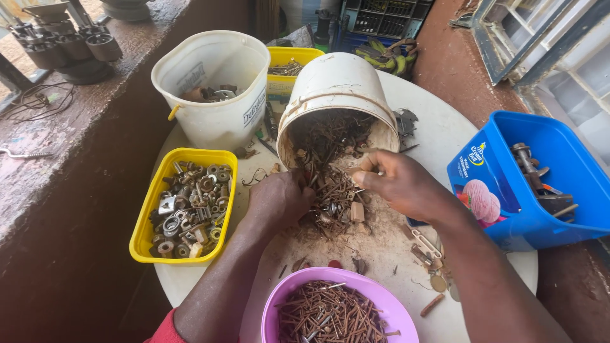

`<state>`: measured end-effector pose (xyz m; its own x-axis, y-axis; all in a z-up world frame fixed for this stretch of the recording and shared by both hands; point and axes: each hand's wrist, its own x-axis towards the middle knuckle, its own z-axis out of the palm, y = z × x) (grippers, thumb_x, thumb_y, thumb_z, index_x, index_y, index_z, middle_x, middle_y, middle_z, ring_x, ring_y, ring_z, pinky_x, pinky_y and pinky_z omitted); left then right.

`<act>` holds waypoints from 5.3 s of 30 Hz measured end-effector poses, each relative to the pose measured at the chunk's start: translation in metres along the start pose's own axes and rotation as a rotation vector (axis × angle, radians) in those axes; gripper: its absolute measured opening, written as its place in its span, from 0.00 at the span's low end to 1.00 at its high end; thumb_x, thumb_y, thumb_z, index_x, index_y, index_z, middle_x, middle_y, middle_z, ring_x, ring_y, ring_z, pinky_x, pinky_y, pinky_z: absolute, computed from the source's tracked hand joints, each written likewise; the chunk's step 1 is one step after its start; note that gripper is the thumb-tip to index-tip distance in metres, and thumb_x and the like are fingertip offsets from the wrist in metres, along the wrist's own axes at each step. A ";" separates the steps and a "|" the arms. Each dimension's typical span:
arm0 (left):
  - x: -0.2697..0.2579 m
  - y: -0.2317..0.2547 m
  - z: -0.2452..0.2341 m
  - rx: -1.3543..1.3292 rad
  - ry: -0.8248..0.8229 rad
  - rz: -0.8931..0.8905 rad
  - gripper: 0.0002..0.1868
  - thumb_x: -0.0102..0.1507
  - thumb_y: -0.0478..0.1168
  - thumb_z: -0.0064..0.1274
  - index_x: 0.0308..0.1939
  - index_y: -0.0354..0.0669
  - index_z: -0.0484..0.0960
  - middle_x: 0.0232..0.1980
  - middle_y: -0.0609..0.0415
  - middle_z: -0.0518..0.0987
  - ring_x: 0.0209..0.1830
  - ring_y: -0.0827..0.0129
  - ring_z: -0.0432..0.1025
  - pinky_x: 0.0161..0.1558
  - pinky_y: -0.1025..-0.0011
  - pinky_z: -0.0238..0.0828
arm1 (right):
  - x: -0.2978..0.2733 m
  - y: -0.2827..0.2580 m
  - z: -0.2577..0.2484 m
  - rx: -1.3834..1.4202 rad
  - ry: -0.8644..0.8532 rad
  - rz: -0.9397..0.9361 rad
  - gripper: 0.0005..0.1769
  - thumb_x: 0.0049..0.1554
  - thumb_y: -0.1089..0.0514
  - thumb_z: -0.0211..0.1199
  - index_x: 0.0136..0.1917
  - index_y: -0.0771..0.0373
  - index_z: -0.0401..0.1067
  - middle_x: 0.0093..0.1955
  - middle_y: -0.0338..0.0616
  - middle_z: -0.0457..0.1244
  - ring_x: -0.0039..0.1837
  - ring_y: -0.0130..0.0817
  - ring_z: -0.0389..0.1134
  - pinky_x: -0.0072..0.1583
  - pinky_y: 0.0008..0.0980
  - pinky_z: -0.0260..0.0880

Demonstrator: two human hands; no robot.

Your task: Sort mixed metal hardware like nails and screws from a bucket into separate containers.

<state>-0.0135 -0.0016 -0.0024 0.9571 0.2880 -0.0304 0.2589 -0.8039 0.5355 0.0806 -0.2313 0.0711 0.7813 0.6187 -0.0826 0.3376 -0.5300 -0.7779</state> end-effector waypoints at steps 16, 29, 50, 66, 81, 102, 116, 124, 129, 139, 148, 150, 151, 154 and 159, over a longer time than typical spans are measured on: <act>-0.003 0.008 -0.007 0.061 -0.066 -0.069 0.22 0.62 0.57 0.47 0.48 0.50 0.87 0.43 0.35 0.87 0.51 0.36 0.82 0.51 0.43 0.79 | -0.098 0.021 -0.039 0.457 0.204 0.264 0.11 0.62 0.58 0.65 0.52 0.70 0.78 0.38 0.52 0.67 0.26 0.20 0.52 0.24 0.21 0.51; -0.011 0.038 -0.013 0.227 -0.149 -0.161 0.24 0.63 0.56 0.43 0.56 0.59 0.87 0.55 0.34 0.86 0.57 0.35 0.79 0.55 0.42 0.74 | -0.213 0.101 -0.102 -0.028 0.441 0.791 0.11 0.50 0.56 0.63 0.41 0.61 0.83 0.49 0.34 0.72 0.55 0.28 0.66 0.60 0.32 0.59; -0.005 0.023 -0.002 0.178 -0.073 -0.160 0.26 0.67 0.61 0.45 0.51 0.45 0.85 0.53 0.30 0.85 0.56 0.31 0.78 0.51 0.42 0.71 | -0.218 0.110 -0.078 0.149 0.331 0.417 0.17 0.65 0.51 0.59 0.58 0.61 0.83 0.48 0.38 0.73 0.51 0.26 0.66 0.57 0.27 0.62; -0.004 0.001 -0.009 -0.043 -0.033 0.015 0.19 0.65 0.55 0.51 0.51 0.54 0.88 0.44 0.39 0.88 0.51 0.37 0.81 0.51 0.41 0.79 | -0.005 0.043 0.009 0.063 -0.125 -0.055 0.28 0.55 0.70 0.48 0.63 0.65 0.79 0.55 0.52 0.72 0.49 0.39 0.76 0.54 0.44 0.80; -0.020 0.022 -0.023 0.108 -0.180 0.000 0.20 0.63 0.57 0.48 0.47 0.55 0.88 0.42 0.39 0.87 0.50 0.38 0.82 0.53 0.44 0.78 | 0.017 0.030 0.049 -0.148 -0.194 -0.252 0.29 0.58 0.72 0.52 0.72 0.67 0.72 0.69 0.55 0.67 0.29 0.23 0.62 0.32 0.26 0.70; -0.019 -0.009 0.022 -0.084 0.047 -0.083 0.17 0.68 0.56 0.43 0.47 0.54 0.83 0.38 0.37 0.86 0.48 0.36 0.82 0.51 0.39 0.79 | 0.064 0.010 0.066 -0.656 -0.010 -0.387 0.37 0.59 0.72 0.47 0.80 0.54 0.64 0.67 0.54 0.63 0.37 0.43 0.74 0.36 0.38 0.76; -0.031 0.005 0.017 -0.084 0.116 -0.126 0.11 0.67 0.51 0.45 0.49 0.56 0.75 0.37 0.36 0.85 0.47 0.34 0.81 0.52 0.37 0.77 | 0.012 -0.001 0.042 -0.353 -0.216 -0.223 0.34 0.62 0.72 0.45 0.77 0.54 0.70 0.69 0.58 0.65 0.35 0.35 0.68 0.33 0.27 0.67; -0.042 0.019 0.004 -0.082 0.354 0.033 0.10 0.68 0.43 0.45 0.53 0.58 0.75 0.46 0.43 0.84 0.39 0.37 0.83 0.42 0.41 0.81 | 0.012 0.003 0.020 -0.345 -0.023 -0.236 0.33 0.62 0.74 0.46 0.77 0.60 0.69 0.63 0.56 0.67 0.57 0.49 0.74 0.58 0.40 0.77; -0.031 0.030 -0.003 -0.062 0.284 0.118 0.21 0.66 0.37 0.41 0.63 0.52 0.74 0.58 0.45 0.76 0.38 0.30 0.80 0.41 0.34 0.80 | 0.045 0.031 0.037 -0.475 -0.032 -0.260 0.34 0.62 0.72 0.45 0.80 0.64 0.64 0.63 0.59 0.66 0.62 0.51 0.73 0.61 0.47 0.73; -0.019 0.027 0.006 0.043 0.137 0.158 0.23 0.63 0.38 0.46 0.63 0.56 0.75 0.60 0.51 0.74 0.38 0.26 0.80 0.41 0.32 0.79 | 0.053 0.025 0.044 -0.521 -0.064 -0.339 0.33 0.59 0.74 0.48 0.77 0.71 0.65 0.63 0.64 0.64 0.49 0.56 0.74 0.51 0.55 0.77; -0.033 0.015 0.014 -0.079 0.172 0.195 0.13 0.68 0.38 0.41 0.55 0.55 0.74 0.53 0.47 0.73 0.35 0.21 0.77 0.39 0.29 0.76 | 0.014 -0.005 0.037 -0.442 -0.177 -0.210 0.31 0.62 0.73 0.43 0.75 0.64 0.70 0.60 0.51 0.64 0.38 0.31 0.66 0.35 0.29 0.66; -0.033 0.008 0.017 -0.116 0.175 0.221 0.10 0.68 0.38 0.43 0.52 0.55 0.75 0.52 0.47 0.73 0.35 0.21 0.76 0.37 0.29 0.76 | 0.006 -0.006 0.036 -0.427 -0.198 -0.197 0.30 0.62 0.74 0.44 0.74 0.64 0.70 0.60 0.51 0.64 0.38 0.32 0.67 0.36 0.29 0.67; -0.033 0.006 0.019 -0.152 0.180 0.250 0.08 0.68 0.39 0.45 0.50 0.55 0.76 0.51 0.46 0.73 0.36 0.20 0.75 0.36 0.29 0.77 | 0.001 -0.006 0.036 -0.412 -0.216 -0.186 0.30 0.62 0.74 0.44 0.74 0.64 0.70 0.59 0.51 0.65 0.38 0.33 0.68 0.37 0.29 0.68; -0.041 0.009 0.012 -0.233 0.166 0.274 0.10 0.67 0.34 0.45 0.48 0.55 0.77 0.48 0.49 0.76 0.38 0.24 0.77 0.36 0.32 0.78 | -0.018 -0.014 0.032 -0.330 -0.242 -0.129 0.29 0.63 0.73 0.44 0.73 0.63 0.72 0.61 0.50 0.66 0.38 0.31 0.67 0.37 0.28 0.69; -0.042 0.009 0.015 -0.253 0.171 0.243 0.09 0.64 0.38 0.49 0.46 0.58 0.80 0.47 0.52 0.79 0.44 0.34 0.79 0.41 0.37 0.79 | -0.010 0.024 0.036 -0.256 -0.233 -0.177 0.28 0.63 0.72 0.47 0.73 0.62 0.72 0.59 0.52 0.67 0.41 0.36 0.71 0.41 0.32 0.72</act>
<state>-0.0494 -0.0282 -0.0091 0.9456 0.2051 0.2527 -0.0331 -0.7117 0.7017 0.0626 -0.2293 0.0309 0.5689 0.8131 -0.1235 0.5994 -0.5128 -0.6147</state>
